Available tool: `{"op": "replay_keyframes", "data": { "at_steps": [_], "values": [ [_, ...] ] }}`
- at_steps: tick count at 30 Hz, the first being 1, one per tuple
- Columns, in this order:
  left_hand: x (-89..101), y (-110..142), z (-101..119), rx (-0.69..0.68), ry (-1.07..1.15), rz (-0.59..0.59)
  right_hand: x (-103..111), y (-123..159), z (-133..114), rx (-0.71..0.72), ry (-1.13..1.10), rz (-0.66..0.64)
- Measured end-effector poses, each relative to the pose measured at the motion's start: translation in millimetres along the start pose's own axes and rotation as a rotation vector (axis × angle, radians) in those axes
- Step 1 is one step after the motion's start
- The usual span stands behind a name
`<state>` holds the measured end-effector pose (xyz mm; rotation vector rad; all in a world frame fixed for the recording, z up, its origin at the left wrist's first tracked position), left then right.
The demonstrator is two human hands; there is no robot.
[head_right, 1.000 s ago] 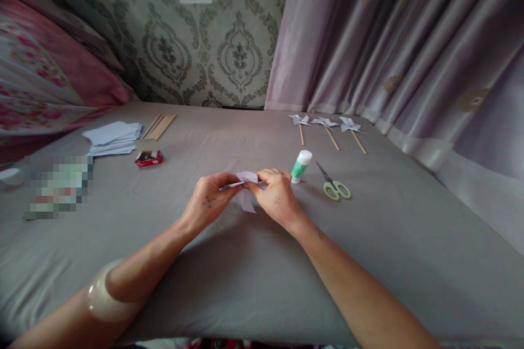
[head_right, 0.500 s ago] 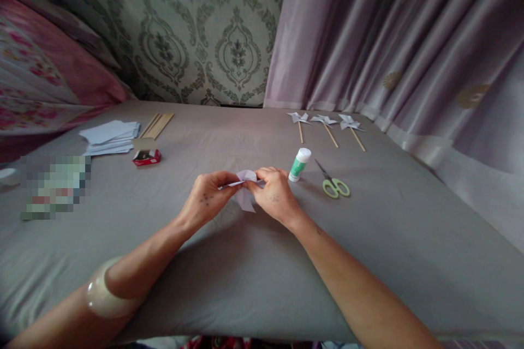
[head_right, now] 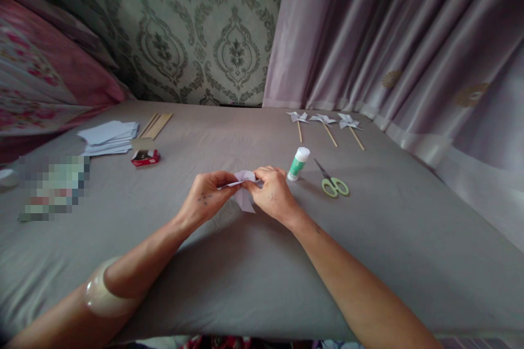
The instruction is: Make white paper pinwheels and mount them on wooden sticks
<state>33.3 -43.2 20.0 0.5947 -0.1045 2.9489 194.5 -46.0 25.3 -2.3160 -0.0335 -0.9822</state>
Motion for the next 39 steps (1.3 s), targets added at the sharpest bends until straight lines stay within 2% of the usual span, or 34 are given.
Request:
{"op": "replay_keyframes", "data": {
  "at_steps": [13, 21, 24, 32, 39],
  "values": [
    [-1.8, -5, -9, 0.023, 0.043, -0.009, -2, -1, 3, -0.024, 0.005, -0.031],
    [2.8, -3, 8, 0.138, 0.391, -0.133, 10, -5, 4, -0.131, -0.263, -0.082],
    [4.4, 0, 15, 0.173, 0.464, -0.142, 14, -5, 3, -0.142, -0.32, -0.082],
    [5.0, 4, 23, 0.19, 0.504, -0.127, 18, -4, -2, -0.184, -0.365, -0.098],
    [5.5, 3, 19, 0.198, 0.498, -0.132, 16, -3, 0, -0.186, -0.368, -0.084]
  ]
}}
Point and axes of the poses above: each hand's wrist, its own y-axis away from the middle knuckle, its own x-axis out of the back of the hand, z = x × y, the point moved 1 cm from there along -y, towards the middle knuckle, and after that the axes turned 7 degrees about x, right-handed, at the moved point
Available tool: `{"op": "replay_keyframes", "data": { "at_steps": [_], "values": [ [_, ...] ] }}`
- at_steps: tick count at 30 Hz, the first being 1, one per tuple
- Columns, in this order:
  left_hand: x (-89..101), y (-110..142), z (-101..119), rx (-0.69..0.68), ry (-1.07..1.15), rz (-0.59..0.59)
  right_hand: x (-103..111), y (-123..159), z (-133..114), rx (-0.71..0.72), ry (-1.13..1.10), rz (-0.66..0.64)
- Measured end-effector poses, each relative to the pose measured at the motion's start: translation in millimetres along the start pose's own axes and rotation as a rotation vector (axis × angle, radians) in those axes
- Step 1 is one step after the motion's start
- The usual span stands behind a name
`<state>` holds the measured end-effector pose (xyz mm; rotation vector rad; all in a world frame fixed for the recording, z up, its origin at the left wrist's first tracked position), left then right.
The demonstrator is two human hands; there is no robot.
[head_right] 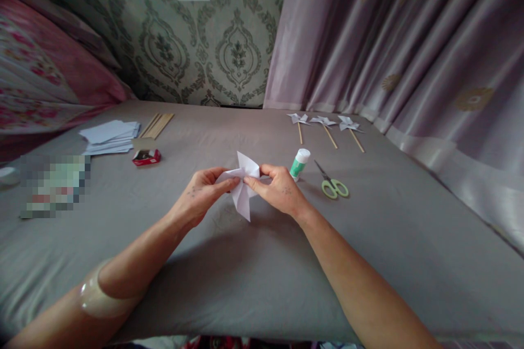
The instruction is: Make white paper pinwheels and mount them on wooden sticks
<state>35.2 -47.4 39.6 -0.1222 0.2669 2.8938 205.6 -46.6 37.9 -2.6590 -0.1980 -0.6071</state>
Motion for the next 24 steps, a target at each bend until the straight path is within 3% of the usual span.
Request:
{"op": "replay_keyframes", "data": {
  "at_steps": [24],
  "values": [
    [-0.8, 0.4, -3.3, 0.042, -0.04, 0.022, -5.0, 1.1, -0.7, -0.022, -0.014, 0.02]
  ]
}}
Point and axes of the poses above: each hand's wrist, its own y-axis away from the middle knuckle, its own x-axis out of the back of the hand, z = x × y, the point moved 1 cm from there along -y, towards the middle knuckle, and after that the axes turned 7 degrees about x, right-handed, at the moved point
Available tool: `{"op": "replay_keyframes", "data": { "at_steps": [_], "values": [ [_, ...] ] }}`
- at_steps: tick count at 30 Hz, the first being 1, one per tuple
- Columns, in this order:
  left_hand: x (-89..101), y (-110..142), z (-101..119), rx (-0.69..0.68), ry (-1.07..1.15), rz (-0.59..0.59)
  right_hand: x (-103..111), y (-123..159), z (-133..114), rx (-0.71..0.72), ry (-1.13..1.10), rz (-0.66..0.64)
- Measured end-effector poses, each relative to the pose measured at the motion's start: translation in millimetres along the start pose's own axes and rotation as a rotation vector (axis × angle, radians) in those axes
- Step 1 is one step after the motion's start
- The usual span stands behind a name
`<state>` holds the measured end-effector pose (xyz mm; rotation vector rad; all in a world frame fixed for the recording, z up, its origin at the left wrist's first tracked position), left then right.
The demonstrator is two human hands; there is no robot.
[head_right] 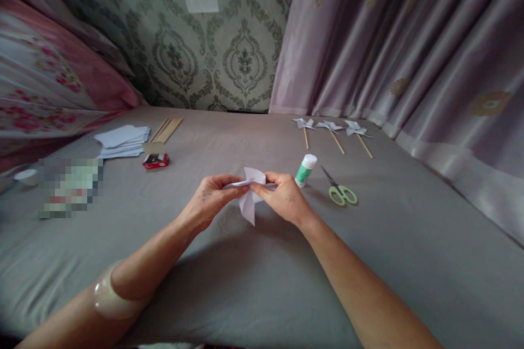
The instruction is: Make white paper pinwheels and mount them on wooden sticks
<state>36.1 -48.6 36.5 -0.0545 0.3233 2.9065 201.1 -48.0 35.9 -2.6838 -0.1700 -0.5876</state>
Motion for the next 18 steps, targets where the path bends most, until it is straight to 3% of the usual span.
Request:
{"op": "replay_keyframes", "data": {
  "at_steps": [18],
  "values": [
    [1.2, -3.8, -4.1, -0.012, -0.009, 0.008, -2.4, -0.2, -0.9, 0.003, -0.034, 0.034]
  ]
}}
Point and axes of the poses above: each hand's wrist, its own y-axis away from the middle knuckle, its own x-axis out of the back of the hand, z = x × y, the point moved 1 cm from there along -y, towards the middle knuckle, and after that the axes turned 7 degrees about x, right-handed, at the moved point
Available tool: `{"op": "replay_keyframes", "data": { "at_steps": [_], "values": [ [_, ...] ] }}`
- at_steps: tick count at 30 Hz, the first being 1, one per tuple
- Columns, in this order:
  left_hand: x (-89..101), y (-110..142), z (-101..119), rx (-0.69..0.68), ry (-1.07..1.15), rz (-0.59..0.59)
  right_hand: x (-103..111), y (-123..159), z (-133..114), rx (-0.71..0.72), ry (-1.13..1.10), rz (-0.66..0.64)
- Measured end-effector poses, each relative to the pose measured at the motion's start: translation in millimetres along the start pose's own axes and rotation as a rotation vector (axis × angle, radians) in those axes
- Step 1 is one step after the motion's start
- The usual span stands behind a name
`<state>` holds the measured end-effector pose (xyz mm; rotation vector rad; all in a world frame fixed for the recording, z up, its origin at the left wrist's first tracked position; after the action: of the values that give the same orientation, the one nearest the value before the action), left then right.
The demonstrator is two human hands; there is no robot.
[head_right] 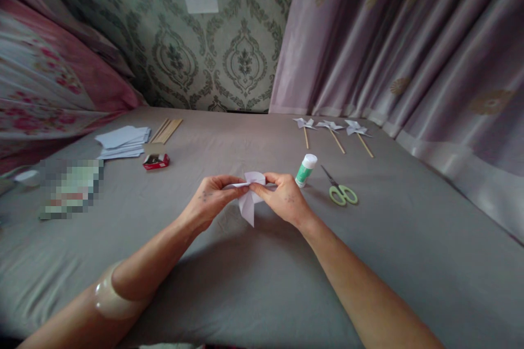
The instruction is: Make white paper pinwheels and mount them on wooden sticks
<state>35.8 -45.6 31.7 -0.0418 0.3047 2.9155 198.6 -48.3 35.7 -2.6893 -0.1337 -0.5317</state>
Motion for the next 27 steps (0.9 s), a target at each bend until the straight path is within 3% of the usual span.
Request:
{"op": "replay_keyframes", "data": {
  "at_steps": [14, 27],
  "values": [
    [0.4, 0, 4, 0.021, 0.034, 0.01, 2, 0, 0, -0.042, 0.003, -0.001],
    [4.8, 0, 11, 0.057, 0.229, -0.09, 0, -1, 3, -0.198, -0.38, -0.043]
  ]
}}
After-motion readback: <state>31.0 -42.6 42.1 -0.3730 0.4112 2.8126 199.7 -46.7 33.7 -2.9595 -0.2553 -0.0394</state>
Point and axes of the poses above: each hand's wrist, its own y-axis away from the middle knuckle, its own x-axis out of the back of the hand, z = x × y, the point moved 1 cm from there along -y, towards the middle knuckle, and after that the axes turned 7 degrees about x, right-handed, at the moved point
